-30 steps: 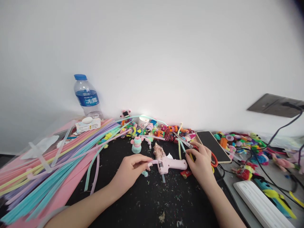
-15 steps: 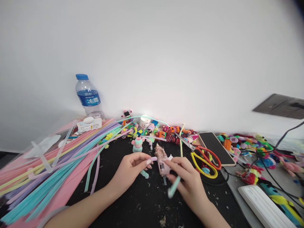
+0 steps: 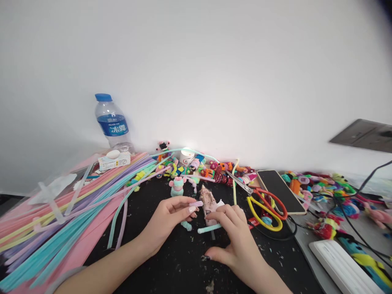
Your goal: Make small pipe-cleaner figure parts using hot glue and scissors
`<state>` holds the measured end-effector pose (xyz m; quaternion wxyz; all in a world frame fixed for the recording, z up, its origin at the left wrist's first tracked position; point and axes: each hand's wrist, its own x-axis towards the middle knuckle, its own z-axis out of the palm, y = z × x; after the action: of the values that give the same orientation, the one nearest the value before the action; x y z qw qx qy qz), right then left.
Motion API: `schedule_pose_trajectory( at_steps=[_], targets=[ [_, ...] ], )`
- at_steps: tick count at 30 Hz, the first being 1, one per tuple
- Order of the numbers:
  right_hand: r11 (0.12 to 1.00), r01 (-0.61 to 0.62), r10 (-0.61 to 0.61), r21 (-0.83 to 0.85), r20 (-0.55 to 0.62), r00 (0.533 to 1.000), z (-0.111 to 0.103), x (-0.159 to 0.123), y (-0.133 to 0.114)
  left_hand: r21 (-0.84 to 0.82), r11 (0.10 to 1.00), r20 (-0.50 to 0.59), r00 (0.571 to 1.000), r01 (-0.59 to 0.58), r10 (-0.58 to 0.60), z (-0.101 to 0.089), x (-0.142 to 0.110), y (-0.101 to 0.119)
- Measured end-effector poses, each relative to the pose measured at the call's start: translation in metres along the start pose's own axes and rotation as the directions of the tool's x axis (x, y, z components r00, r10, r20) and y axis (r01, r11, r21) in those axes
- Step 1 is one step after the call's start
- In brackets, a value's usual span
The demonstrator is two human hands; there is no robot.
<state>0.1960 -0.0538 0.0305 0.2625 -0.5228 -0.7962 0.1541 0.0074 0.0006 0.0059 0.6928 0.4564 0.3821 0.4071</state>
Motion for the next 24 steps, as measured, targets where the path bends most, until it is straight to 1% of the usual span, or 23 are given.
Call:
schedule_pose_trajectory(
  at_steps=[3,6,8,10,12,16,18,19,22,24],
  targets=[
    [1.000,0.023,-0.023,-0.018,-0.015,1.000,0.000,-0.002,0.002,0.050,0.999,-0.003,1.000,-0.004,0.004,-0.001,0.001,0.000],
    [0.999,0.029,-0.032,-0.032,-0.084,0.996,0.002,-0.003,0.005,0.189,0.981,0.005,0.999,-0.044,0.044,-0.001,0.000,0.000],
    [1.000,0.017,-0.014,0.023,-0.127,0.992,0.003,-0.004,0.006,0.268,0.959,0.047,0.995,-0.097,0.087,0.000,-0.001,0.000],
    [0.996,0.007,0.007,0.093,-0.146,0.989,0.005,-0.004,0.007,0.323,0.935,0.115,0.986,-0.150,0.119,0.001,-0.004,0.001],
    [0.993,0.017,0.002,0.121,-0.153,0.988,0.007,-0.004,0.007,0.371,0.907,0.183,0.973,-0.200,0.140,0.003,-0.007,0.002],
    [0.988,0.116,-0.099,0.100,-0.162,0.982,0.010,-0.005,0.004,0.461,0.826,0.263,0.939,-0.324,0.222,0.005,-0.012,0.004],
    [0.981,0.160,-0.140,0.107,-0.171,0.975,0.011,-0.005,0.003,0.454,0.819,0.273,0.930,-0.351,0.247,0.005,-0.013,0.003],
    [0.978,0.172,-0.149,0.115,-0.182,0.972,0.011,-0.005,0.002,0.424,0.838,0.268,0.931,-0.344,0.246,0.005,-0.014,0.001],
    [0.973,0.184,-0.149,0.140,-0.228,0.962,0.011,-0.006,0.000,0.285,0.918,0.236,0.948,-0.276,0.212,0.005,-0.014,-0.003],
    [0.971,0.182,-0.139,0.153,-0.258,0.956,0.011,-0.005,0.000,0.215,0.946,0.233,0.953,-0.244,0.193,0.006,-0.013,-0.005]
  ],
)
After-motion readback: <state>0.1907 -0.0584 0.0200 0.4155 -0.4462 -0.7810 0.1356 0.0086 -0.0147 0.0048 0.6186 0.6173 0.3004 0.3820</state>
